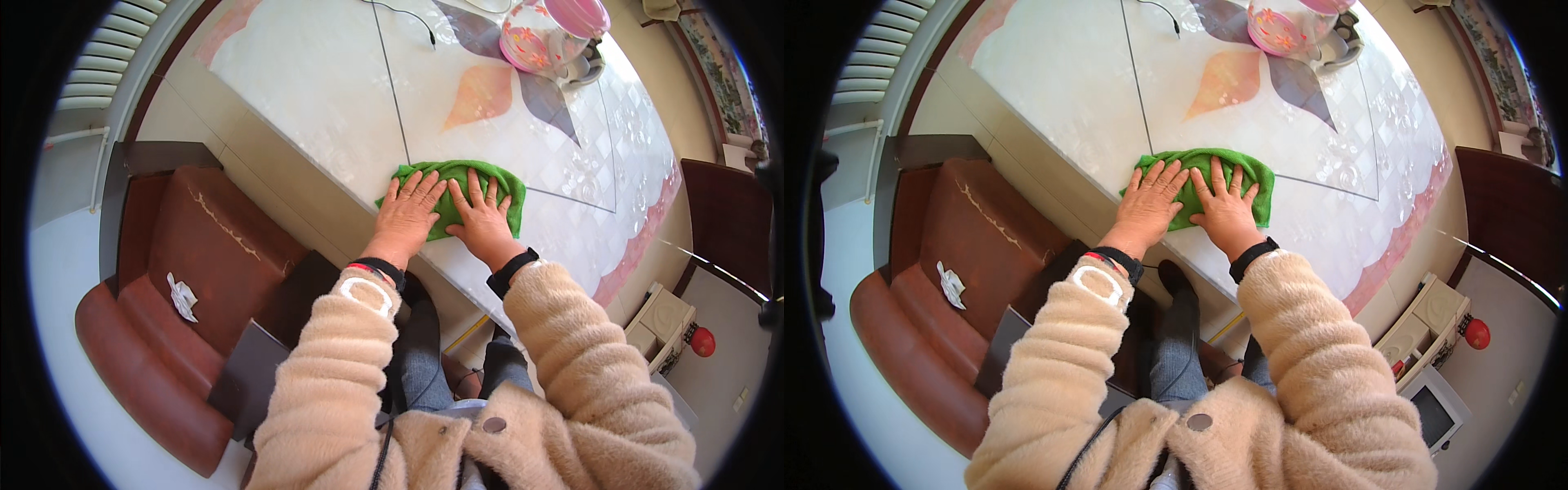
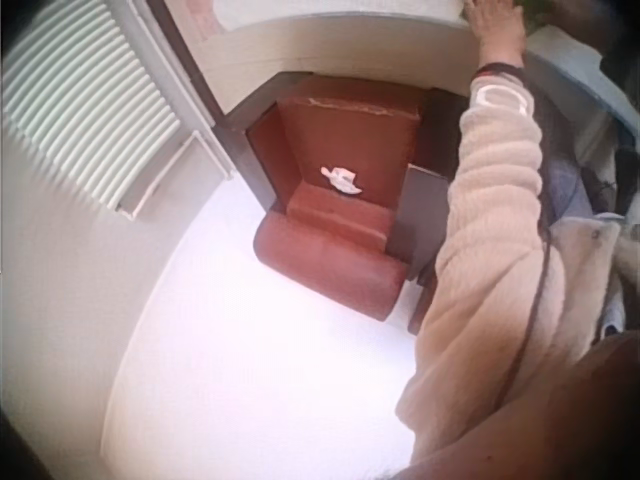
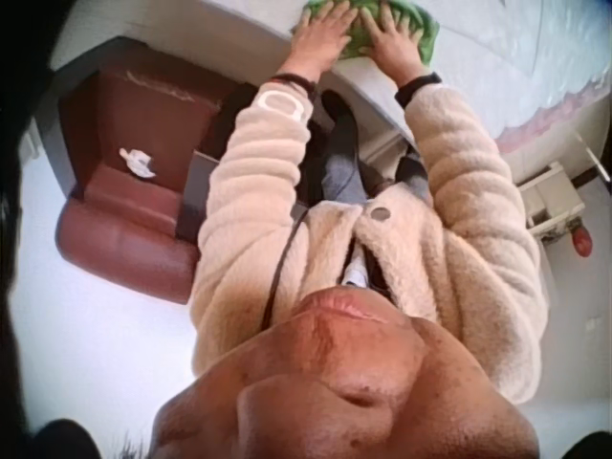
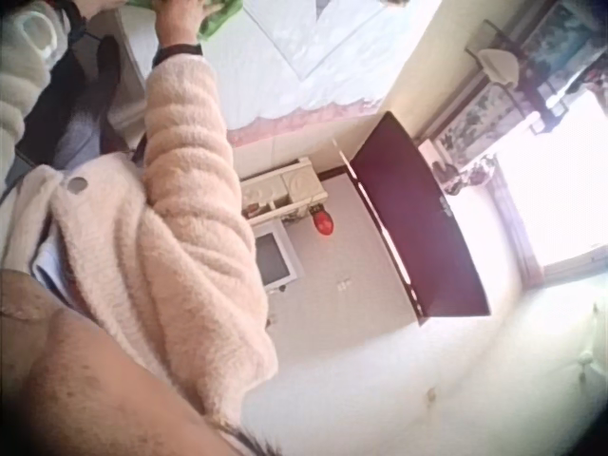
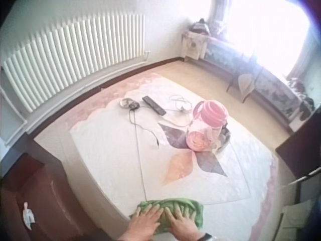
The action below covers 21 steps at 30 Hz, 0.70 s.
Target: The person wipes a glass-topped table with a green cloth, moving a pink kettle and a white charger aside to reach the surface. They continue wiping around a remote control and ashtray, then briefly handle the charger before resuming wiping and finishing on a nearby side table.
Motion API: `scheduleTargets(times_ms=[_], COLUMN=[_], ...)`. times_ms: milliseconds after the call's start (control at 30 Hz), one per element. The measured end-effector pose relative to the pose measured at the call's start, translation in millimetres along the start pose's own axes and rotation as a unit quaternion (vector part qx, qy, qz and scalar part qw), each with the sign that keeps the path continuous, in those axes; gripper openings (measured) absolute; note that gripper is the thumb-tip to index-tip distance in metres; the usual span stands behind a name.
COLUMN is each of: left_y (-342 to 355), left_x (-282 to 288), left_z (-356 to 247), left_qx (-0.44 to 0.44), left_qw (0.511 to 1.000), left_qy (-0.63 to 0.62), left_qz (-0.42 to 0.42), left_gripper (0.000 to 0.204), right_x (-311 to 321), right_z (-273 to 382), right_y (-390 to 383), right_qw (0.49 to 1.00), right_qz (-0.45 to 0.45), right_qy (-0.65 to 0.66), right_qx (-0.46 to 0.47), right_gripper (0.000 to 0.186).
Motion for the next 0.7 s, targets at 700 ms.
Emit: scheduleTargets(times_ms=[700], left_y=[123.3], left_x=[87.6], left_z=[126.0], left_qx=[0.101], left_qw=[0.988], left_qy=[0.032], left_qz=[-0.111], left_gripper=[0.059], right_x=[95.2], right_z=[30.3], right_y=[194.2], right_qw=[0.994], right_qz=[-0.091], right_qy=[0.010], right_qx=[0.062], right_gripper=[0.086])
Point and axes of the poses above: each hand's wrist, its own y-axis towards the middle knuckle, its own x-axis out of the back of the hand, z = x × y, the point moved 7 cm from there along y, towards the middle knuckle, and after that the axes turned 5 degrees about -y, right-handed, at the moved point
